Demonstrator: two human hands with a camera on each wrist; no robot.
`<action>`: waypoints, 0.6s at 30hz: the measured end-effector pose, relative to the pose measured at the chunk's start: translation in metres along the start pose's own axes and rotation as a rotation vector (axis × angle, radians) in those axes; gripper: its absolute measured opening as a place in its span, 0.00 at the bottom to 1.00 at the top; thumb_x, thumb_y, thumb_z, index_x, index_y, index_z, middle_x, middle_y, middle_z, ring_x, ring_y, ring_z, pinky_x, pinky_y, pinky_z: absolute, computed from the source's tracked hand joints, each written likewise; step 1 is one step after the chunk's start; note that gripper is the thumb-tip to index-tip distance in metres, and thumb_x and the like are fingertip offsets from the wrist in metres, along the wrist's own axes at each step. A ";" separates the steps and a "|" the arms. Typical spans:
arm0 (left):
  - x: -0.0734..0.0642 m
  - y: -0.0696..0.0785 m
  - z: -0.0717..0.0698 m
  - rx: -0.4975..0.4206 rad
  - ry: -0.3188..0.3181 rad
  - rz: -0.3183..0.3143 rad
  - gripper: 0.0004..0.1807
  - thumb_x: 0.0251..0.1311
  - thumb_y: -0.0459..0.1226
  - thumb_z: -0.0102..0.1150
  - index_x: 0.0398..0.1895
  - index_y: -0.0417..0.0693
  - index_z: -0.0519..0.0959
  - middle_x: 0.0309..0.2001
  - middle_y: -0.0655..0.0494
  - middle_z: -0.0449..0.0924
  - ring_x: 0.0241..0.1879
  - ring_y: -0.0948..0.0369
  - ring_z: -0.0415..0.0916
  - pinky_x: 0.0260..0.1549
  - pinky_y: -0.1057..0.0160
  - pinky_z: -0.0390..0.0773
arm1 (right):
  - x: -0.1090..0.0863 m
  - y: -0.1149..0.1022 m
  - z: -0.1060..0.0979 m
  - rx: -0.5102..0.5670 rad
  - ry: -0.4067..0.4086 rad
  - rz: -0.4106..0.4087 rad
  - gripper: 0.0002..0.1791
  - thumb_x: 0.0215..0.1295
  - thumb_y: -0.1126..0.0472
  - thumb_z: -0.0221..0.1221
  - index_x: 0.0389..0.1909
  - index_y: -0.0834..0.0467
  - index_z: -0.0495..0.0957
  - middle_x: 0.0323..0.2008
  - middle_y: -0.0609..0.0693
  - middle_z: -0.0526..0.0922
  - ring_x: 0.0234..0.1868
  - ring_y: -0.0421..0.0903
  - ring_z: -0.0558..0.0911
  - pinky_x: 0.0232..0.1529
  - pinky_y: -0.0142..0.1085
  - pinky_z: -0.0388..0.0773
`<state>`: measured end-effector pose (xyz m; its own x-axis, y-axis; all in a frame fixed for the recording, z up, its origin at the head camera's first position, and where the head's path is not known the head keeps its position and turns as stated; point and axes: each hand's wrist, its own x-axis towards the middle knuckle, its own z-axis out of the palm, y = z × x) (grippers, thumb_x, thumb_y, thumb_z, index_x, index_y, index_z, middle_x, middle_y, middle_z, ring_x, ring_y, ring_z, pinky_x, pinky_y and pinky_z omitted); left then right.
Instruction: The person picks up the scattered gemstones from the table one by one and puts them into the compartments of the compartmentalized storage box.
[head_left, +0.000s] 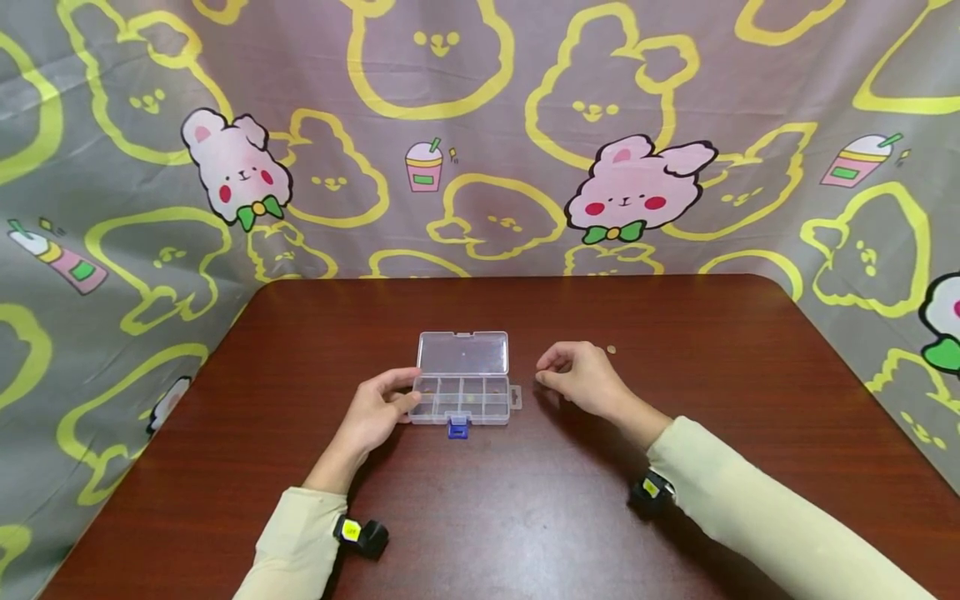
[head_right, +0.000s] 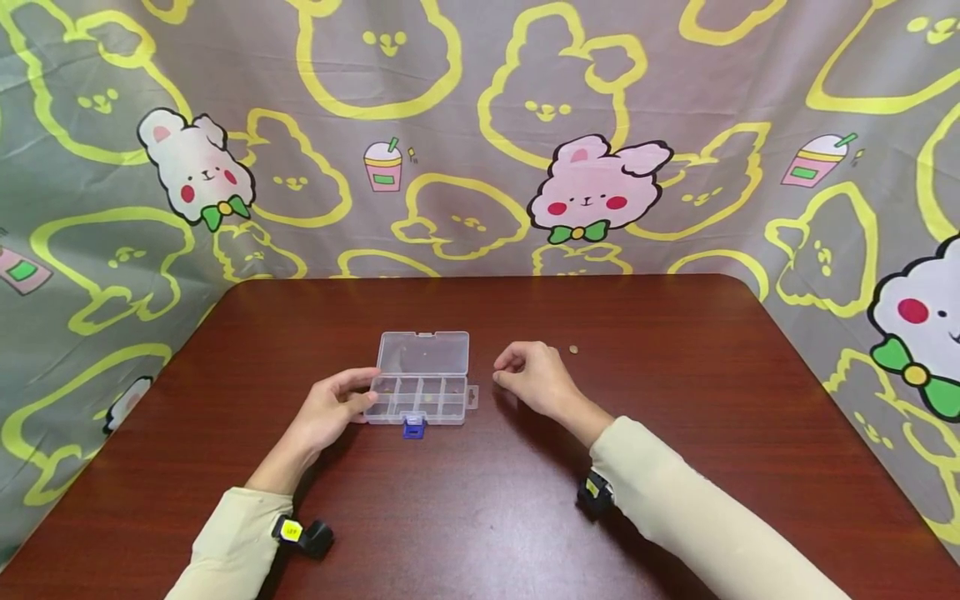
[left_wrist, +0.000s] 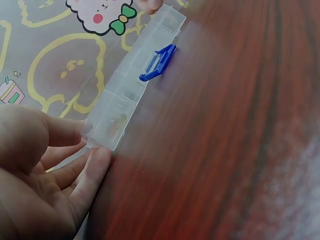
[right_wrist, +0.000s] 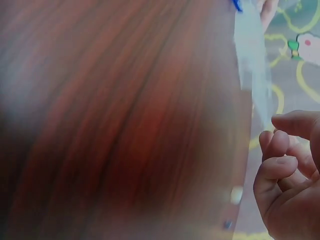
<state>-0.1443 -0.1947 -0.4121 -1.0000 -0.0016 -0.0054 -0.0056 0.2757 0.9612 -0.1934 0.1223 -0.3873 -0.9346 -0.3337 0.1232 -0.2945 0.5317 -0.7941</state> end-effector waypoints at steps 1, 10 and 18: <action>-0.001 0.001 0.000 -0.002 0.000 0.000 0.21 0.64 0.24 0.60 0.61 0.32 0.76 0.57 0.33 0.78 0.35 0.57 0.79 0.28 0.66 0.80 | -0.001 0.004 -0.004 -0.002 0.006 0.004 0.03 0.60 0.68 0.67 0.34 0.62 0.83 0.24 0.50 0.83 0.16 0.43 0.77 0.19 0.35 0.76; -0.002 0.000 0.000 0.000 0.005 -0.004 0.21 0.64 0.24 0.59 0.61 0.32 0.76 0.57 0.33 0.78 0.36 0.59 0.79 0.29 0.66 0.80 | -0.010 0.035 -0.035 -0.036 0.060 0.088 0.06 0.60 0.69 0.66 0.38 0.63 0.82 0.25 0.51 0.84 0.17 0.45 0.76 0.18 0.35 0.75; -0.001 0.000 0.001 0.010 0.004 0.000 0.20 0.64 0.24 0.59 0.60 0.33 0.77 0.56 0.34 0.79 0.36 0.60 0.79 0.30 0.67 0.80 | -0.011 0.052 -0.059 -0.077 0.089 0.132 0.08 0.62 0.67 0.66 0.41 0.64 0.82 0.24 0.51 0.82 0.18 0.45 0.76 0.15 0.37 0.75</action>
<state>-0.1433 -0.1936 -0.4121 -1.0000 -0.0054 -0.0041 -0.0055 0.2855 0.9584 -0.2097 0.1994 -0.3950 -0.9792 -0.1884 0.0760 -0.1793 0.6256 -0.7593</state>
